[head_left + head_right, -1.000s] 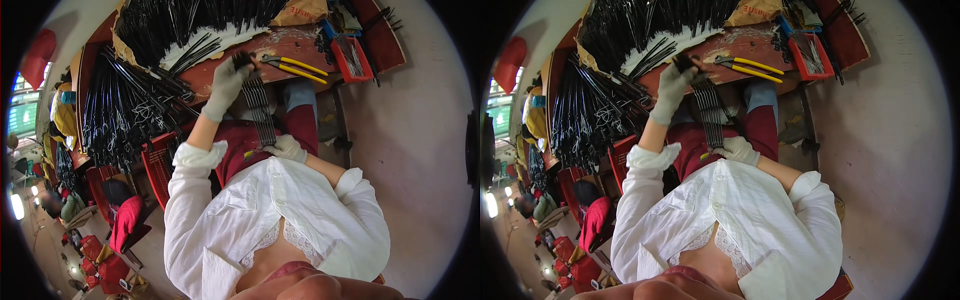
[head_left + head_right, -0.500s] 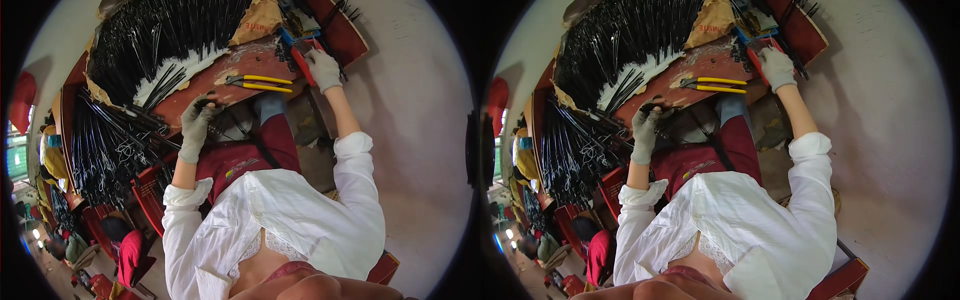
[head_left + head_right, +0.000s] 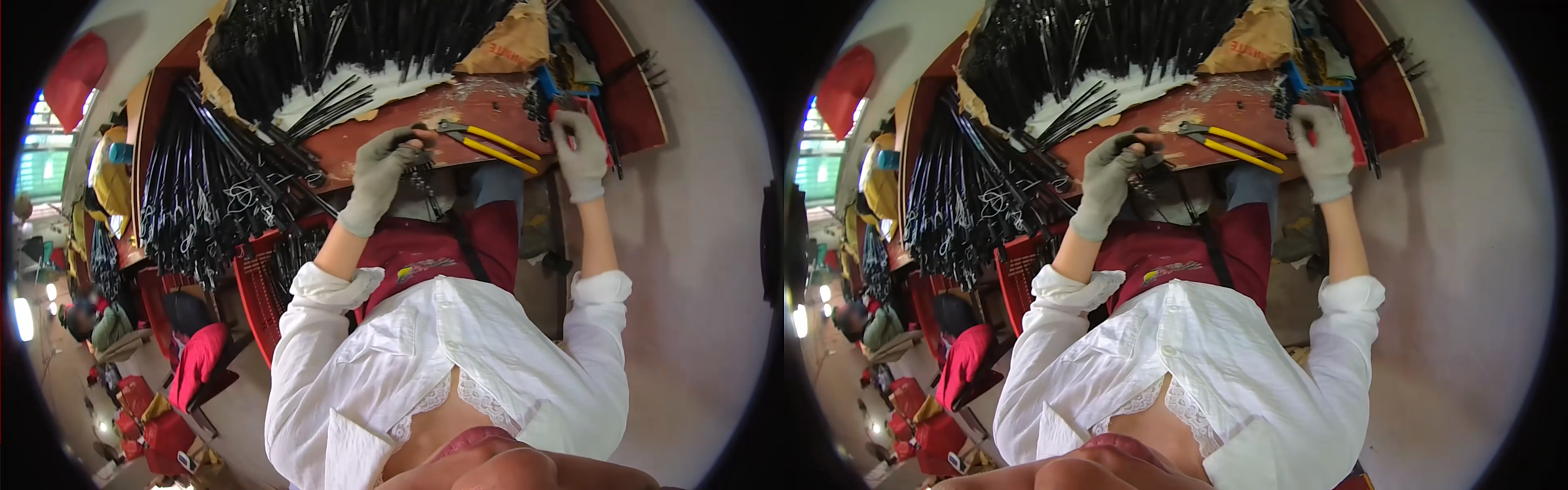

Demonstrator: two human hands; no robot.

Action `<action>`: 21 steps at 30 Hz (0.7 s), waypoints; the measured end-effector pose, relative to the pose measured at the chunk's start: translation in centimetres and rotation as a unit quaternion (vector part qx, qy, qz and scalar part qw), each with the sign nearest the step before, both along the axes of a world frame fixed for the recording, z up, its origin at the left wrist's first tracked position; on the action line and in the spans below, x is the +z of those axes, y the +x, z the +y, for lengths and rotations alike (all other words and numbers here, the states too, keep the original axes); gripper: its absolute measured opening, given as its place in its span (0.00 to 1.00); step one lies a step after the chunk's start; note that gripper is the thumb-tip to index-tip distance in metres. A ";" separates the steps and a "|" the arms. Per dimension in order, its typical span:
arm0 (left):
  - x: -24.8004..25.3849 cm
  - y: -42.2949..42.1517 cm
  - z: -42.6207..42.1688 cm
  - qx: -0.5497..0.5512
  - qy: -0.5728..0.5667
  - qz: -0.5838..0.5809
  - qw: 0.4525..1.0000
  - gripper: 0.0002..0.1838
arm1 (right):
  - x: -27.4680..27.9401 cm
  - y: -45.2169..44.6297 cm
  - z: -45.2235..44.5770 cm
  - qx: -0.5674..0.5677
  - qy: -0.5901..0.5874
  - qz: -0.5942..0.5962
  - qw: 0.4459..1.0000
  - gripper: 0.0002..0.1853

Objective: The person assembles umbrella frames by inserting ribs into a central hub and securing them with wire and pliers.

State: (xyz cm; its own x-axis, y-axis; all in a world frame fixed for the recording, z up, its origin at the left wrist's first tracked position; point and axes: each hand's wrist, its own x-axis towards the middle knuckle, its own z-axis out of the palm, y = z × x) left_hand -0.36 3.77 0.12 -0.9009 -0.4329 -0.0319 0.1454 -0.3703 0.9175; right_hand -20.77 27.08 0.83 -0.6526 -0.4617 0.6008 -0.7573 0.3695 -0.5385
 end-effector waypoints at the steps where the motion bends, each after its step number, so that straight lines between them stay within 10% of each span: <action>1: 0.0 -0.1 0.2 -0.015 0.021 0.001 1.000 0.12 | 1.2 2.4 -1.4 0.059 -0.018 -0.058 0.996 0.08; 4: 0.8 -0.3 0.9 0.002 0.040 0.025 0.999 0.12 | 3.8 6.7 -5.1 0.193 0.019 -0.069 0.978 0.10; 21: 0.6 -0.3 1.7 0.030 -0.004 -0.012 0.999 0.11 | 4.1 9.0 -8.4 0.184 0.021 -0.079 0.979 0.11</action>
